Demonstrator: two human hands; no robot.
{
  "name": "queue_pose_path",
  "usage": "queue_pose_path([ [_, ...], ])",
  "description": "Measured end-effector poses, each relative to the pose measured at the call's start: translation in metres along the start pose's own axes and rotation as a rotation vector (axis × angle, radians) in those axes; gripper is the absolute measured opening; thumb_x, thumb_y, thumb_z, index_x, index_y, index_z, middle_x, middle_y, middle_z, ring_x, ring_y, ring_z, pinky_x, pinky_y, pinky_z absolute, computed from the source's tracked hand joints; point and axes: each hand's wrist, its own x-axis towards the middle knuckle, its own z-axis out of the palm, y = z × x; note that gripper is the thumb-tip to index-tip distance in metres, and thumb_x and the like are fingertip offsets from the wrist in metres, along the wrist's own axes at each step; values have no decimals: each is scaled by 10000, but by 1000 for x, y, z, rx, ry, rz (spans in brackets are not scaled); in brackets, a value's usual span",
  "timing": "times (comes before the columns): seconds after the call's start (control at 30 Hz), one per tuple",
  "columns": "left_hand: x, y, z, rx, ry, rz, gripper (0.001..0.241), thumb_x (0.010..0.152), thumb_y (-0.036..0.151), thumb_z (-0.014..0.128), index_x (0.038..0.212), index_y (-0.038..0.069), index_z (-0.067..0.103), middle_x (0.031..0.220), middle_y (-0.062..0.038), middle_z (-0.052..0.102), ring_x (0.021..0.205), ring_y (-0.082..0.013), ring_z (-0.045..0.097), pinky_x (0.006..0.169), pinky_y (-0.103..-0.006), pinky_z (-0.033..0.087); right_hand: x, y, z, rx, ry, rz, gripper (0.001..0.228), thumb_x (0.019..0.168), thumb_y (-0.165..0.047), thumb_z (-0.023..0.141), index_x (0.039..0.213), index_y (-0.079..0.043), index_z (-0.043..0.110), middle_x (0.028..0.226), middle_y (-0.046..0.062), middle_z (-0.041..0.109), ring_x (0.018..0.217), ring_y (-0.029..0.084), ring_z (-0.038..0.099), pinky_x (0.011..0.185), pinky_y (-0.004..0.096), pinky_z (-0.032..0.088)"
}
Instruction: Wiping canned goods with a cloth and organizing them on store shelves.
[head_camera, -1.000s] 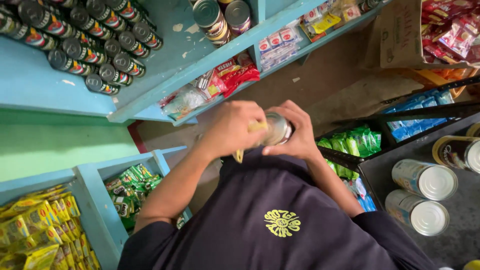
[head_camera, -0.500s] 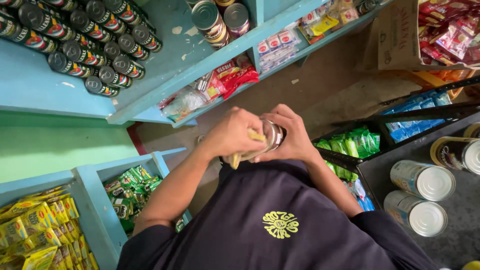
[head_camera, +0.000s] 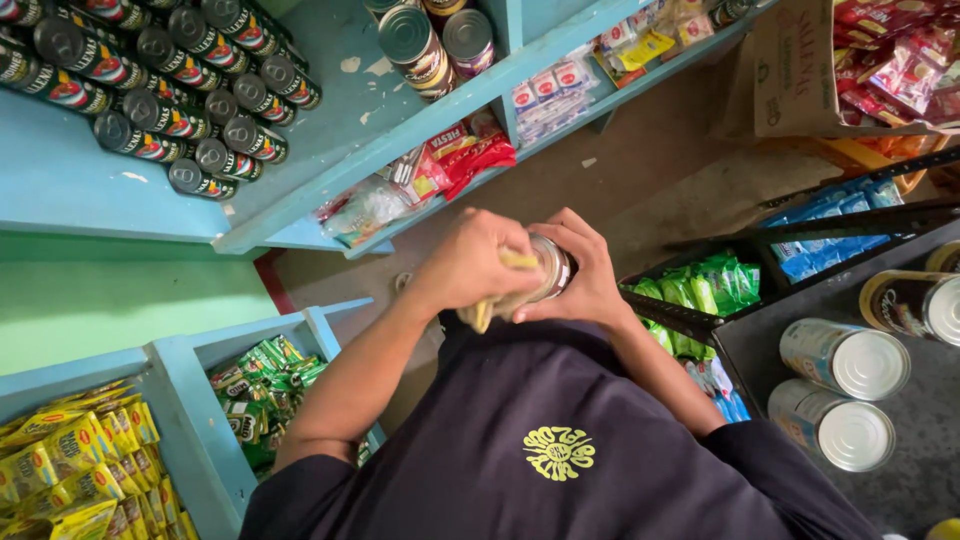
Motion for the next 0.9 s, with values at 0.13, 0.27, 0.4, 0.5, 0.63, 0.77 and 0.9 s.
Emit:
queue_pose_path([
  [0.13,9,-2,6,59,311,217,114,702,279,825,714,204,739,716,-29,710,691,-237,714,622,-334,546,-1,-4,-1,24,42,21,963,531,-683,973,1140,13,706,929,122,586,723,188,533,662,340,459],
  [0.27,15,-8,11,-56,474,292,65,820,254,788,842,196,768,776,22,716,779,-170,709,711,-282,548,-10,13,3,175,127,113,975,522,-715,942,1157,-7,725,972,120,627,822,198,605,742,314,479],
  [0.4,11,12,38,-120,579,603,197,943,235,698,1046,69,725,1102,-104,727,1019,-311,719,898,-418,576,-20,21,14,571,360,331,725,724,-631,849,1075,-20,680,907,41,666,799,84,602,707,266,513],
  [0.5,8,9,56,51,633,720,283,990,232,650,1149,4,698,1263,-191,678,1134,-389,693,953,-478,574,-10,6,17,907,608,524,624,867,-592,723,1073,-3,683,916,62,738,774,104,705,709,282,601],
  [0.63,9,-1,64,110,651,711,293,1015,235,606,1147,-20,664,1284,-213,636,1123,-419,672,946,-507,560,-29,50,14,1097,639,732,700,955,-640,572,1121,32,682,986,179,757,831,246,770,778,415,659],
  [0.77,19,24,44,-125,565,647,380,988,37,552,1353,-69,579,1395,-274,576,1283,-475,586,1068,-543,492,-49,51,22,1141,518,685,549,1002,-515,594,1179,1,656,1016,158,757,887,224,766,822,415,659],
  [0.9,35,17,35,-185,489,611,254,906,-20,560,1084,18,737,1197,-167,690,1067,-367,690,946,-465,550,-92,86,32,1303,512,719,516,982,-417,638,1149,71,654,972,250,732,895,350,764,858,575,620],
])
